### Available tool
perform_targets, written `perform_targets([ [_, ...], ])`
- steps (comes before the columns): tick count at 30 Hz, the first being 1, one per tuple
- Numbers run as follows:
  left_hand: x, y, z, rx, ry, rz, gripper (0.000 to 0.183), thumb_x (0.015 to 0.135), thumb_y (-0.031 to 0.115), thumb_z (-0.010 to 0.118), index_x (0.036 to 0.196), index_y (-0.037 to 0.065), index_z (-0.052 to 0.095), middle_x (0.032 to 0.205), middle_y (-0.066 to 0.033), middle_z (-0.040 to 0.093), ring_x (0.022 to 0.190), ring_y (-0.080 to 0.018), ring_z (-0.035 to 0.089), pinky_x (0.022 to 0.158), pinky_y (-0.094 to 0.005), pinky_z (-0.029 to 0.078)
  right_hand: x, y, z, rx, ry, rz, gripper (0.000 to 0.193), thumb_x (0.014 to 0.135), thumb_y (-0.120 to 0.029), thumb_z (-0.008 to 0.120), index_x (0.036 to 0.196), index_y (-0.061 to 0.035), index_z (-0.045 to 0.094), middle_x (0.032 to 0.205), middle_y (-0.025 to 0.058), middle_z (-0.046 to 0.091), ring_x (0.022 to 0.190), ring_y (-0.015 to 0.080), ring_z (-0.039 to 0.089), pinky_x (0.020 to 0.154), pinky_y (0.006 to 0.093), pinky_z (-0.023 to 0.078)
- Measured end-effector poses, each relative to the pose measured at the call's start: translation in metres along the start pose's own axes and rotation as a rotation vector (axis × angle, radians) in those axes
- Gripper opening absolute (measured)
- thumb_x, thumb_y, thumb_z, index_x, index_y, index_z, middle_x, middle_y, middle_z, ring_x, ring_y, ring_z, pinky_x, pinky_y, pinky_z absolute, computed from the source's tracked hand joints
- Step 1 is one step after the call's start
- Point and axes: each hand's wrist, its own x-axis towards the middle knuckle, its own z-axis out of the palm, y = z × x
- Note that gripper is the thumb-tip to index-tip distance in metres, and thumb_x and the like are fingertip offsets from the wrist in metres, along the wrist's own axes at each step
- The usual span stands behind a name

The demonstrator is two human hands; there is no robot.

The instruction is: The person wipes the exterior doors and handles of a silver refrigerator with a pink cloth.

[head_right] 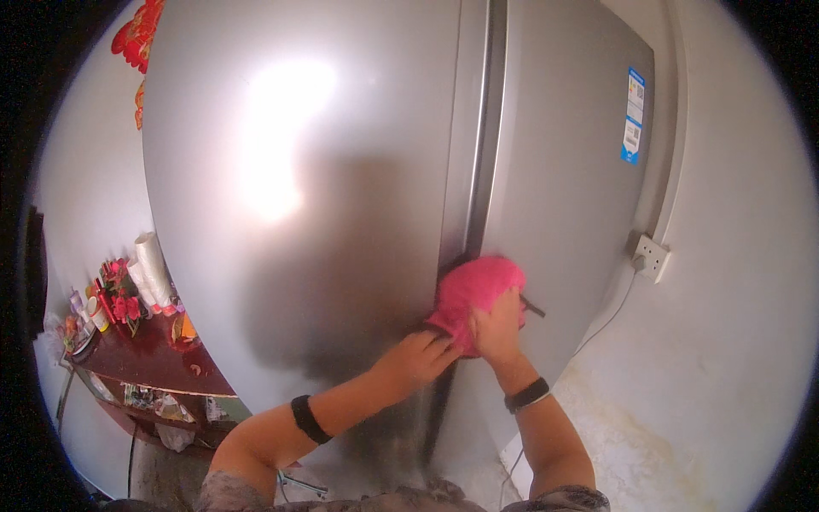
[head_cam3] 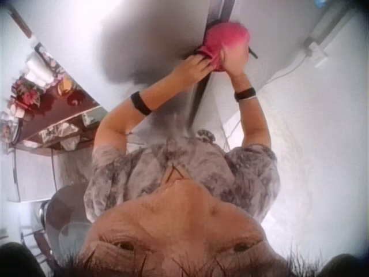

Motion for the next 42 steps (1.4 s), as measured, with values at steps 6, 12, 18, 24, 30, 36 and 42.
perform_targets([
  [6,0.049,-0.024,-0.07,0.074,0.147,0.041,0.045,0.068,0.008,0.054,0.113,0.005,0.054,0.11,-0.0138,0.052,0.089,-0.0289,0.049,0.076,-0.0391,0.042,0.092,-0.021,-0.03,0.193,0.303,0.176,0.028,0.08,-0.009,0.057,0.106,0.0009,0.056,0.111,0.0245,0.05,0.106,0.0439,0.043,0.098,0.0495,0.028],
  [12,0.134,-0.092,-0.156,0.444,0.493,-0.055,0.047,0.071,0.009,0.056,0.118,0.009,0.052,0.123,-0.0115,0.048,0.102,-0.0326,0.047,0.087,-0.0467,0.037,0.305,-0.025,-0.069,0.255,0.317,0.03,0.069,0.072,-0.046,0.063,0.128,-0.0094,0.044,0.109,0.0282,0.049,0.104,0.0402,0.046,0.088,0.0396,0.039],
  [18,0.107,-0.126,-0.173,0.527,0.422,-0.267,0.044,0.073,0.013,0.058,0.117,0.011,0.051,0.122,-0.0075,0.049,0.111,-0.0282,0.044,0.096,-0.0501,0.03,0.331,-0.05,-0.023,-0.079,0.32,0.061,0.074,0.073,-0.061,0.053,0.13,-0.0163,0.042,0.104,0.0294,0.051,0.1,0.0433,0.046,0.086,0.0525,0.032],
  [24,0.005,-0.072,-0.144,0.409,0.238,-0.229,0.028,0.069,0.013,0.057,0.096,0.006,0.057,0.098,-0.0104,0.054,0.09,-0.0261,0.051,0.093,-0.0516,0.036,0.178,-0.102,-0.004,-0.093,0.012,-0.016,0.08,0.066,-0.053,0.064,0.13,-0.0124,0.04,0.107,0.0337,0.045,0.104,0.048,0.04,0.097,0.0605,0.018],
  [30,-0.057,-0.037,-0.14,0.349,0.103,-0.343,0.03,0.067,0.015,0.059,0.097,0.011,0.058,0.096,-0.0109,0.052,0.091,-0.0267,0.05,0.095,-0.0569,0.032,0.078,-0.151,0.012,0.134,-0.256,-0.041,0.068,0.06,-0.035,0.07,0.119,-0.0089,0.049,0.122,0.0215,0.042,0.116,0.0442,0.033,0.096,0.0653,0.016],
  [36,-0.012,-0.071,-0.169,0.391,0.186,-0.355,0.057,0.065,0.026,0.068,0.117,0.009,0.051,0.113,-0.0173,0.044,0.097,-0.0329,0.045,0.099,-0.061,0.022,0.182,-0.117,-0.005,-0.055,-0.066,-0.109,0.072,0.066,-0.041,0.067,0.128,-0.015,0.043,0.11,0.0306,0.046,0.104,0.0492,0.039,0.099,0.0608,0.017],
  [42,0.067,-0.145,-0.251,0.585,0.421,-0.334,0.047,0.07,0.024,0.066,0.11,0.004,0.053,0.107,-0.0129,0.048,0.103,-0.0279,0.047,0.101,-0.0557,0.022,0.358,-0.116,-0.017,-0.123,0.269,-0.057,0.074,0.073,-0.06,0.055,0.13,-0.0142,0.042,0.105,0.0234,0.052,0.101,0.0379,0.044,0.086,0.0482,0.031],
])
